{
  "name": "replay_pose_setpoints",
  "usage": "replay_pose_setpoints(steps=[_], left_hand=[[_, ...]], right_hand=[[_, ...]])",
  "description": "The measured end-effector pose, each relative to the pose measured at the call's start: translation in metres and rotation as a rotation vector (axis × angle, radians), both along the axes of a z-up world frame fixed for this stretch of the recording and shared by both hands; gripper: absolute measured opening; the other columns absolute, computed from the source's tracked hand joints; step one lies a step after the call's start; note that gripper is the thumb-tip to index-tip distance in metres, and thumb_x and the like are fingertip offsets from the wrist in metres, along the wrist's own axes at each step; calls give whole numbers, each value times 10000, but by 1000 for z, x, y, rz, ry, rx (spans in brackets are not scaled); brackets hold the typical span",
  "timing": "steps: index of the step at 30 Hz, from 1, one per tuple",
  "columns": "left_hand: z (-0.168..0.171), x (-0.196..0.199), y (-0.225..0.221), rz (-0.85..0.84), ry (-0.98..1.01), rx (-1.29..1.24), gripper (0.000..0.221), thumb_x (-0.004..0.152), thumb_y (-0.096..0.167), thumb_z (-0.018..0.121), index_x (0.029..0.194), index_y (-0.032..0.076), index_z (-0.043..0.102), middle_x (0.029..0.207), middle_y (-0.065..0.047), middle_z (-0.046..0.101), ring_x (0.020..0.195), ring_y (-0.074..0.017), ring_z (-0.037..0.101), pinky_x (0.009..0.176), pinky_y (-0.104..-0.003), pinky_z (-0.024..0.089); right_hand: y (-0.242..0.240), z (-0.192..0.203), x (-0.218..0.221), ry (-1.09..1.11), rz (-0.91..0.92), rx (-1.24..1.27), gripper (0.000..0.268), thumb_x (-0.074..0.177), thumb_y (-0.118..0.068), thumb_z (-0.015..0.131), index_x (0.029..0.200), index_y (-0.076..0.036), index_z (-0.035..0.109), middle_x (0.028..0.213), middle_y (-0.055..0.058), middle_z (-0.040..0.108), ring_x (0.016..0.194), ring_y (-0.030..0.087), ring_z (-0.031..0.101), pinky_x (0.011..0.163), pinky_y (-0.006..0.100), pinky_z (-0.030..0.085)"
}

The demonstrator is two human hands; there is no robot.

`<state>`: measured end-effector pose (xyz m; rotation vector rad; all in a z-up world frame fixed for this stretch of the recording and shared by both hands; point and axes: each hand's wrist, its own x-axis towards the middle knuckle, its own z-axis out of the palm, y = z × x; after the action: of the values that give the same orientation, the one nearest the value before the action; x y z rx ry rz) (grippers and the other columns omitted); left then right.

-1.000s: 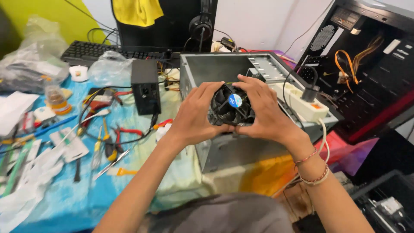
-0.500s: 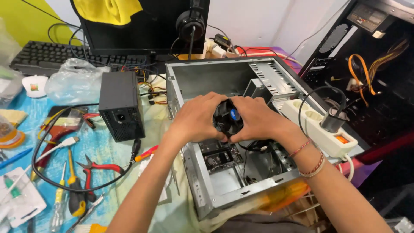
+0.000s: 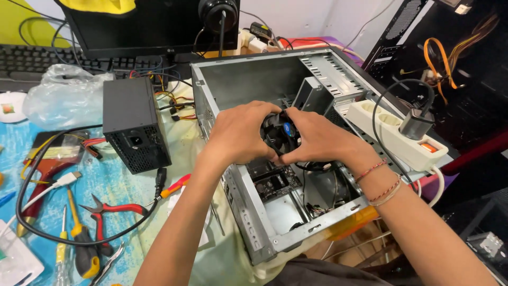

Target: Inspecting a CPU fan assembly and then placing it onto a motherboard inside a computer case.

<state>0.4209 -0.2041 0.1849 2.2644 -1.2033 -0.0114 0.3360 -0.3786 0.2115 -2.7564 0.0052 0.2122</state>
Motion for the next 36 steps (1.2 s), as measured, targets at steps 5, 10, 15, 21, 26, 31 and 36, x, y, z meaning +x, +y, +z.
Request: replay_pose_setpoints(steps=[5, 10, 15, 21, 26, 31, 36], left_hand=[[-9, 8, -6, 17, -61, 10, 988, 559, 431, 1006, 1404, 113, 608, 1431, -158, 612, 1231, -397, 641, 1000, -565, 515], [-20, 13, -9, 57, -77, 83, 1026, 590, 452, 997, 1447, 96, 561, 1484, -226, 543, 1219, -455, 633, 977, -620, 518], [-15, 9, -10, 84, -134, 137, 723, 758, 189, 808, 1413, 9, 560, 1474, -280, 514, 1183, -501, 631, 1019, -590, 480], [-2, 8, -11, 63, -43, 85, 648, 821, 97, 719, 1437, 7, 543, 1498, -291, 482, 1267, -519, 562, 1057, -595, 428], [5, 42, -17, 19, 63, -98, 632, 872, 42, 635, 1480, -3, 470, 1517, -265, 468, 1362, -451, 482, 1124, -563, 355], [12, 69, -10, 122, 109, -283, 482, 951, 142, 607, 1426, 112, 533, 1411, -97, 607, 1212, -302, 606, 890, -474, 489], [-1, 81, -11, 98, 54, -214, 308, 932, 230, 628, 1226, 171, 695, 1205, -25, 757, 1062, -254, 711, 783, -459, 524]], right_hand=[[-2, 4, 17, 26, -12, -36, 1087, 655, -422, 917, 1479, 62, 400, 1364, 297, 596, 1245, 482, 612, 988, 581, 541], [-5, 5, 48, 114, 35, -80, 1123, 621, -487, 937, 1471, -15, 374, 1346, 272, 620, 1224, 464, 635, 980, 583, 557], [-12, -2, 85, 170, 125, -127, 1070, 625, -520, 905, 1439, -81, 366, 1270, 247, 664, 1192, 465, 648, 978, 599, 544], [-33, -21, 87, -18, 183, -23, 979, 692, -559, 860, 1443, -117, 415, 1275, 250, 650, 1210, 480, 633, 995, 610, 519], [-25, -12, 88, 32, -26, 115, 982, 689, -610, 761, 1463, -124, 402, 1181, 167, 686, 1015, 353, 676, 863, 486, 530], [-4, 4, 91, 174, -267, 197, 1144, 665, -712, 579, 1574, -77, 297, 1576, 145, 427, 1356, 320, 525, 978, 448, 476], [-6, -8, 101, 193, -411, 405, 487, 842, -579, 595, 862, -118, 442, 769, 29, 411, 640, 178, 440, 593, 337, 451]])
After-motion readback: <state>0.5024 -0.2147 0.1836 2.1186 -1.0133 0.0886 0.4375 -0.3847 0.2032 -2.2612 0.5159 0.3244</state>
